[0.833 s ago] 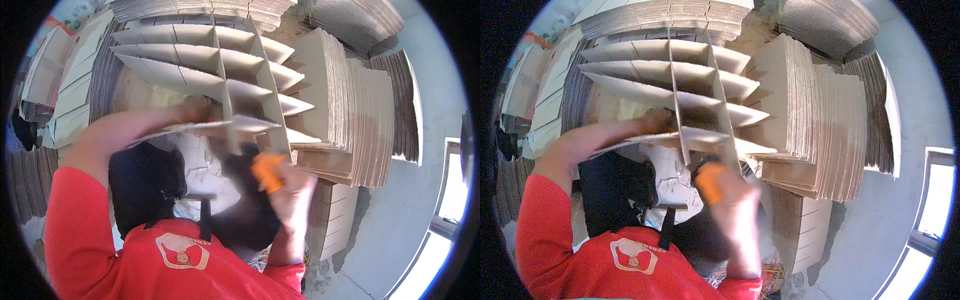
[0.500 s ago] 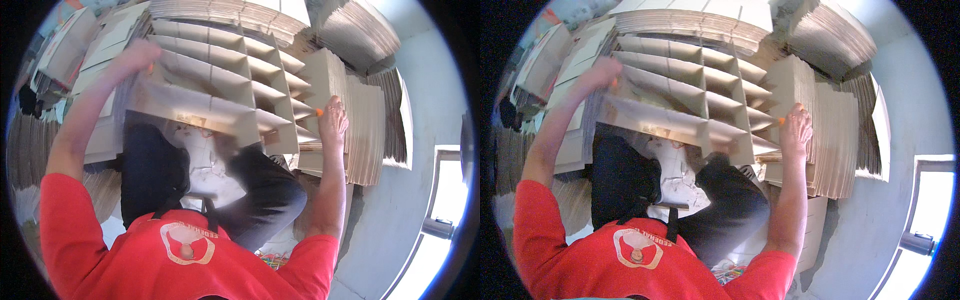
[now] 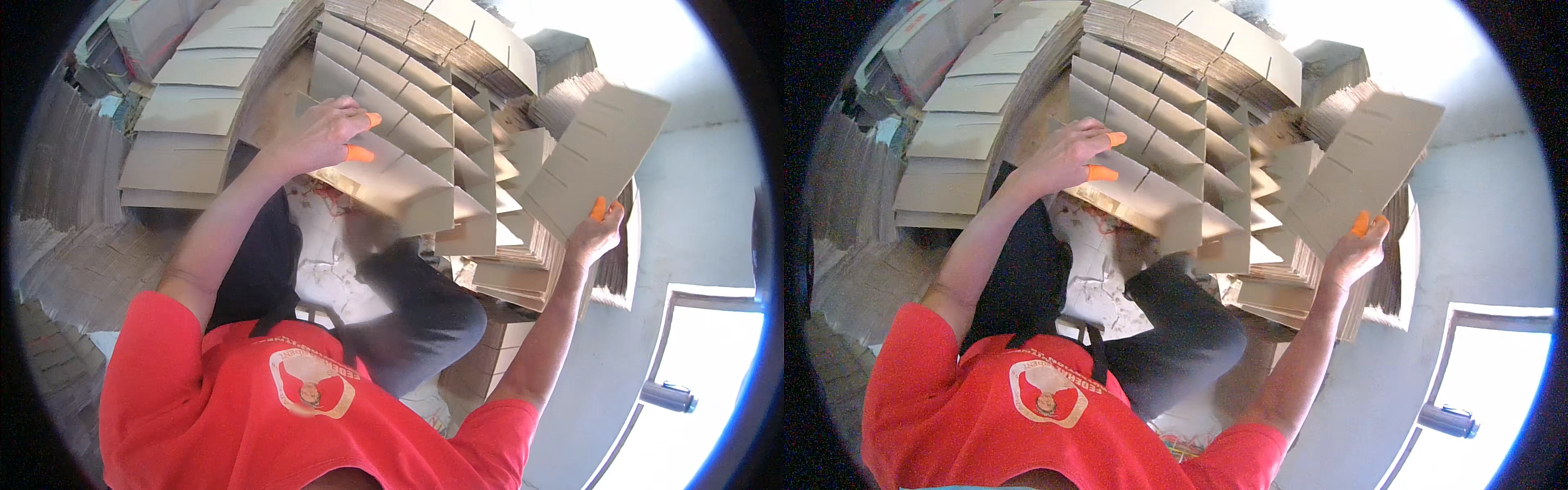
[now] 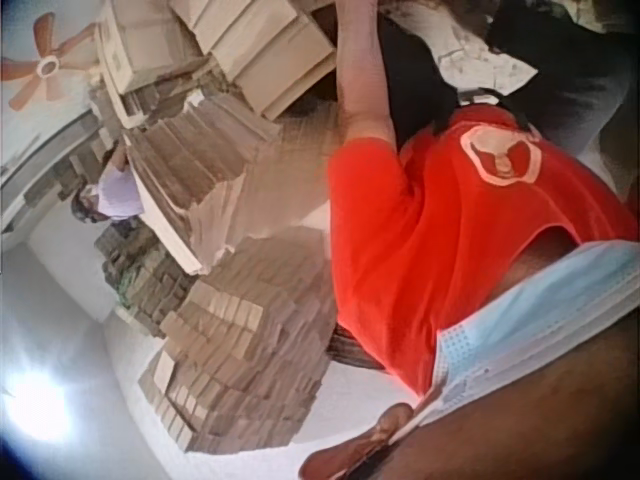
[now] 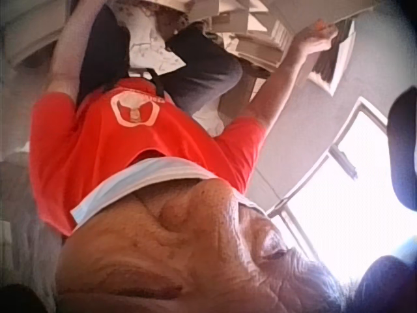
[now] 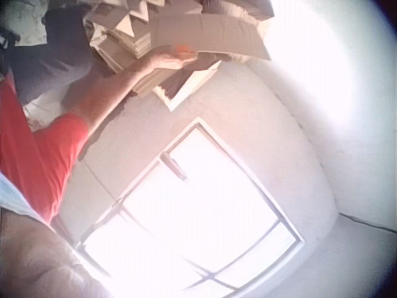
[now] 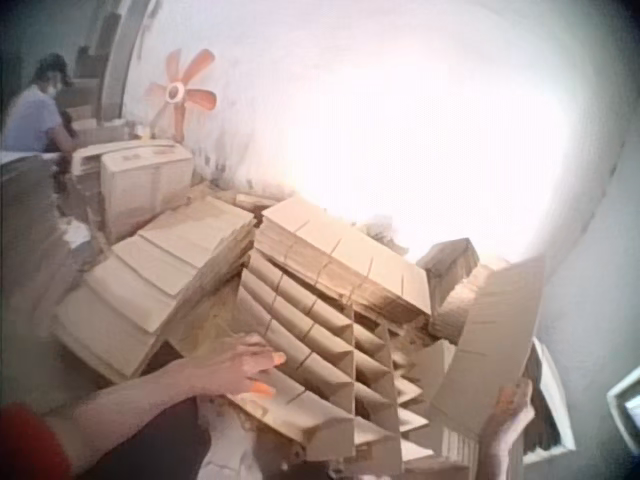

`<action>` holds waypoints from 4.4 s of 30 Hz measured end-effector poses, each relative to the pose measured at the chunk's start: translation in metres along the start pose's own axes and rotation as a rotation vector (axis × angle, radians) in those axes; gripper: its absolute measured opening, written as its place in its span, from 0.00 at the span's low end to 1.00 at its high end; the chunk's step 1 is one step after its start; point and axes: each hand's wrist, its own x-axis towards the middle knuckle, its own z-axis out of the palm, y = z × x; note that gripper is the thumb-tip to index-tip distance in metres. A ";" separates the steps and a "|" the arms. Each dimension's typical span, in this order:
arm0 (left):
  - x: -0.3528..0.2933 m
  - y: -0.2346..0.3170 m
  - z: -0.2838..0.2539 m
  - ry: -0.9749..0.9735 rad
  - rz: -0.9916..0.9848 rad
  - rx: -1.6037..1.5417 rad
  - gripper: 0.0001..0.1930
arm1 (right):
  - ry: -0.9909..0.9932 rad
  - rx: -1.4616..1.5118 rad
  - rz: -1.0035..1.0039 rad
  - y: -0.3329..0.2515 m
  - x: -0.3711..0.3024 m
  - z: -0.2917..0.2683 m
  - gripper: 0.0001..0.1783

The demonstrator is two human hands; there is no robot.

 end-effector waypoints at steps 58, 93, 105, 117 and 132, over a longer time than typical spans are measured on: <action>0.042 -0.045 0.019 0.132 0.041 -0.091 0.07 | -0.523 0.497 0.008 -0.195 -0.007 -0.030 0.29; 0.093 -0.112 0.036 -0.056 -0.129 -0.015 0.07 | -0.630 0.408 -0.051 -0.207 -0.022 -0.015 0.28; 0.137 -0.143 0.038 -0.016 -0.004 0.285 0.02 | -0.543 0.352 -0.190 -0.198 -0.035 -0.022 0.28; 0.140 -0.136 0.032 -0.229 -0.219 0.219 0.10 | -1.004 0.593 -0.160 -0.208 -0.051 0.025 0.38; 0.016 -0.015 -0.028 -0.345 -0.035 0.016 0.12 | -1.037 0.563 -0.196 -0.208 -0.059 0.013 0.42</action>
